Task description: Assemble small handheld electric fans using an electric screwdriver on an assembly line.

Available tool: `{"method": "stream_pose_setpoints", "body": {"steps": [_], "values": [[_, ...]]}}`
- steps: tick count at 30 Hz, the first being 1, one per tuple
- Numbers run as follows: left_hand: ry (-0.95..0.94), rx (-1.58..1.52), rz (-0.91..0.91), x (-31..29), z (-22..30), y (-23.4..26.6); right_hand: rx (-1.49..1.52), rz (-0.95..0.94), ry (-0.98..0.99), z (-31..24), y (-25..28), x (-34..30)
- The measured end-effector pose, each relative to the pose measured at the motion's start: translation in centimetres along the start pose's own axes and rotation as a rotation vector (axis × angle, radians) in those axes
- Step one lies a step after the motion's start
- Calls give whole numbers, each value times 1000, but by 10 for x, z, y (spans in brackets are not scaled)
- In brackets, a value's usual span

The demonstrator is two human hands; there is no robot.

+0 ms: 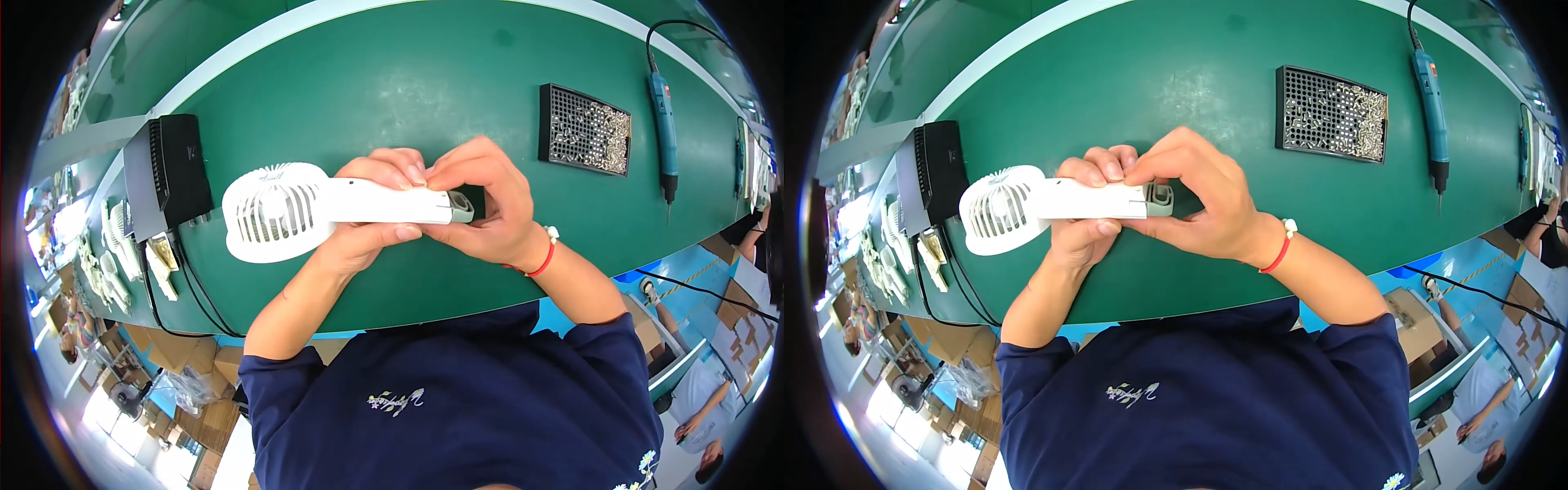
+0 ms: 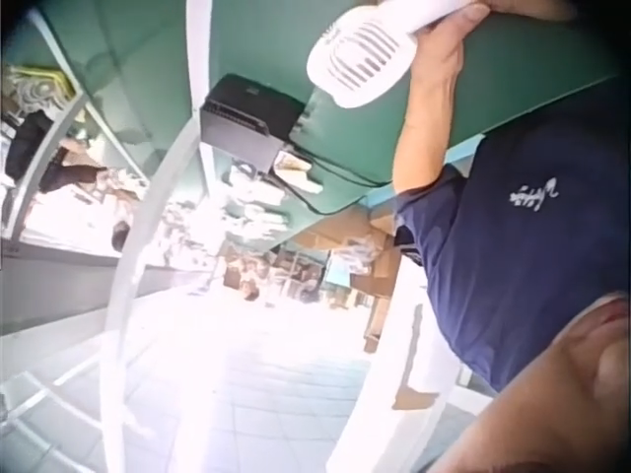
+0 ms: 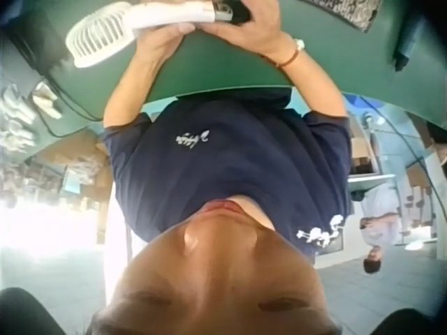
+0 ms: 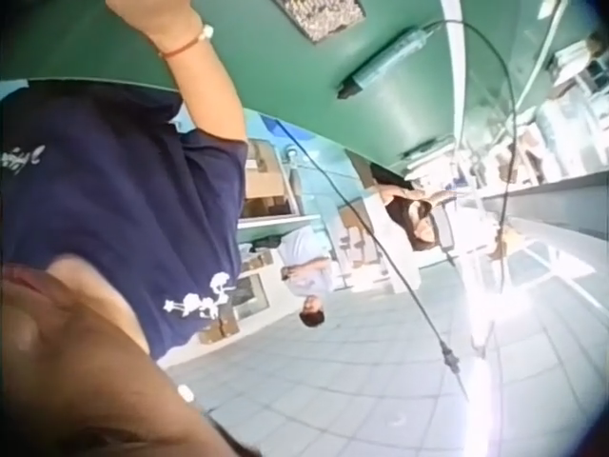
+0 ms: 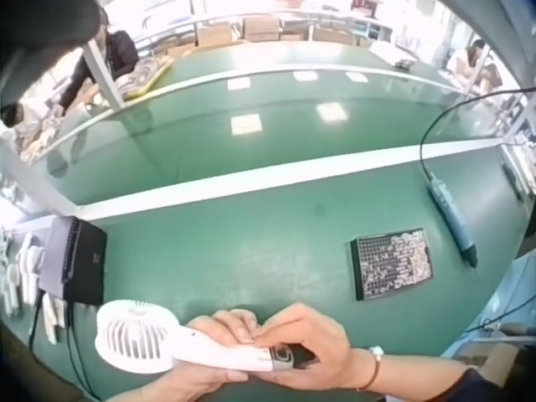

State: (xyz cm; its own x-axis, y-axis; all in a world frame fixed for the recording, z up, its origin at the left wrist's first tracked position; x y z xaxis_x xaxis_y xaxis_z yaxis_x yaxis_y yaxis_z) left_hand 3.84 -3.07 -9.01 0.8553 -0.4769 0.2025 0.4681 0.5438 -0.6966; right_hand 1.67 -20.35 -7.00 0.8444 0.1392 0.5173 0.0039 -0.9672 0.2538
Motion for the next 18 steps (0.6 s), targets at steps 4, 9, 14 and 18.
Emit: {"method": "stream_pose_setpoints", "body": {"steps": [4,9,14,18], "values": [[35,-14,56,0,-1,-3,-22,-22,-2,2,1,-1],[-3,111,48,-1,-1,5,-11,-6,28,4,0,0],[25,109,69,-2,2,1,-139,-3,134,1,1,2],[9,153,57,-4,7,3,-127,-6,184,0,1,5]]}}
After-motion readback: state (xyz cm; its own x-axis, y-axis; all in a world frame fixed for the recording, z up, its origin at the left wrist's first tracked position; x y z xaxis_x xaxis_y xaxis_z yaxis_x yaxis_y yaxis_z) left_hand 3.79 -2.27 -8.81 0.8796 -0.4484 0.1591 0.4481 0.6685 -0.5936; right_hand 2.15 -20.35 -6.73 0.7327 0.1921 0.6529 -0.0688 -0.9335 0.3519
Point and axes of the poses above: each hand's wrist, its own x-axis towards the middle knuckle, its own y-axis out of the back of the hand, z = x × y, the point moved 1 cm from there along x, towards the middle knuckle, and after that the axes turned 6 degrees about -x, right-handed, at the moved point
